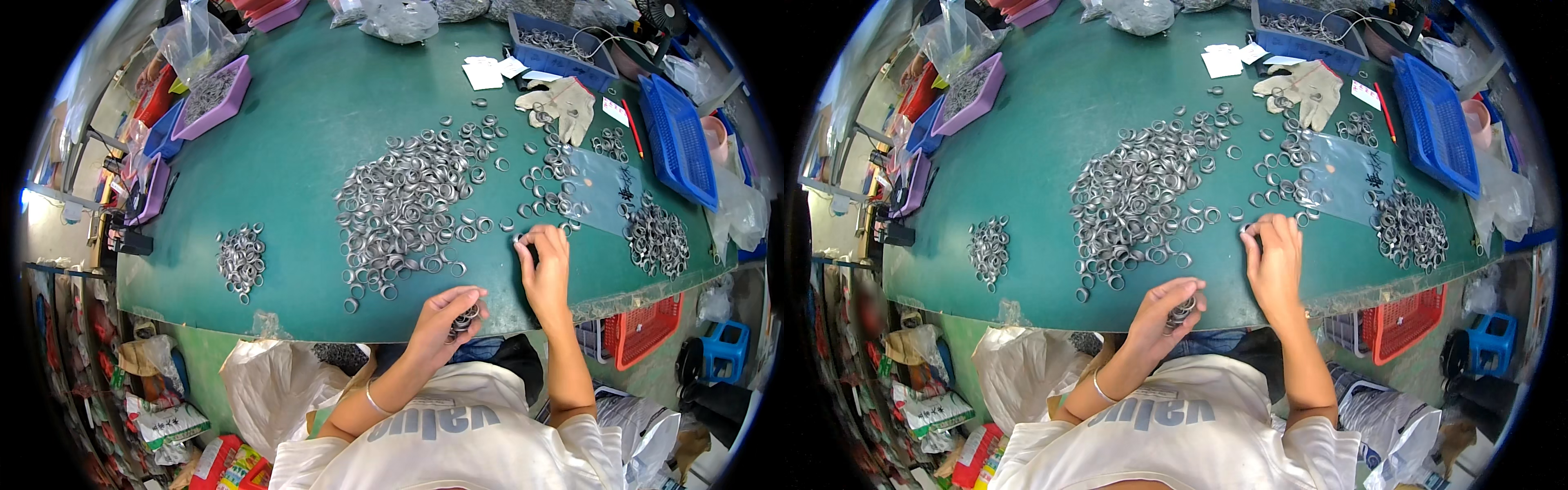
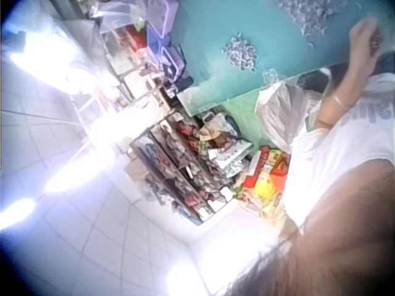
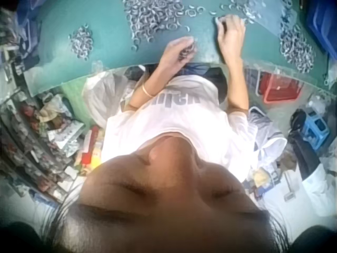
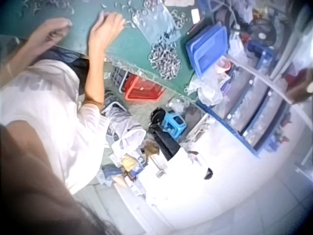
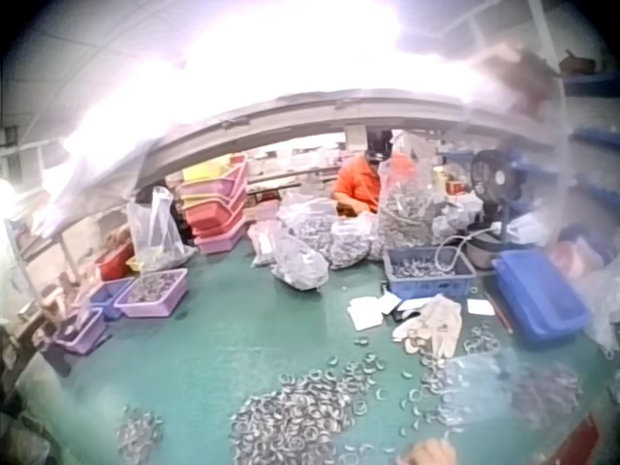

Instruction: The person sorts through a pile of small, crescent-shaped metal pieces on a green table, picking them up individually or in small groups and moving them into different clusters or small white paper slips.

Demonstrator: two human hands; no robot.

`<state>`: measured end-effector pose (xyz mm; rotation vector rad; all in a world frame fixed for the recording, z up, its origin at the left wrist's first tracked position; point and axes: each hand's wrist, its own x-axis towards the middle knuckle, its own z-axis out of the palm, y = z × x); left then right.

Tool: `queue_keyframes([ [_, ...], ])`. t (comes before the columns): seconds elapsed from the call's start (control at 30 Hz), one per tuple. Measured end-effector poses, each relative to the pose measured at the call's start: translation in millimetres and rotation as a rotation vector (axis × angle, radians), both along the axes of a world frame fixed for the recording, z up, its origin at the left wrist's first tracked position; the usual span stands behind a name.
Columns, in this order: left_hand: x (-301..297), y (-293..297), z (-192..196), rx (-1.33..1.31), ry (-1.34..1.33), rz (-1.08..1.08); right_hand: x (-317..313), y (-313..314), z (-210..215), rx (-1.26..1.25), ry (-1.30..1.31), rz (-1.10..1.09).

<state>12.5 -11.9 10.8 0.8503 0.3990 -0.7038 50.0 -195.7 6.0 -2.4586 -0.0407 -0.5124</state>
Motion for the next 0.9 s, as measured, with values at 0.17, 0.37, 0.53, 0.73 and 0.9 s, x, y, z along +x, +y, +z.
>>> queue_keyframes([
  [0.17,5.3,-7.7,18.4,0.026,0.055,0.116,-25.0,14.6,22.4,0.571,0.237,0.372],
  [0.37,3.8,1.5,-0.6,-0.037,-0.085,0.001,-7.7,11.7,24.4,0.52,0.135,0.255],
  [0.53,4.6,1.2,6.3,-0.088,-0.014,0.021,21.0,2.5,-0.7,-0.071,-0.008,0.112],
  [0.73,5.0,2.7,9.1,-0.146,0.009,0.119,2.1,7.2,10.2,0.498,0.29,0.107],
  [0.9,4.0,-0.9,7.2,-0.053,0.013,0.094,-24.4,13.1,33.2,0.694,0.446,0.536],
])
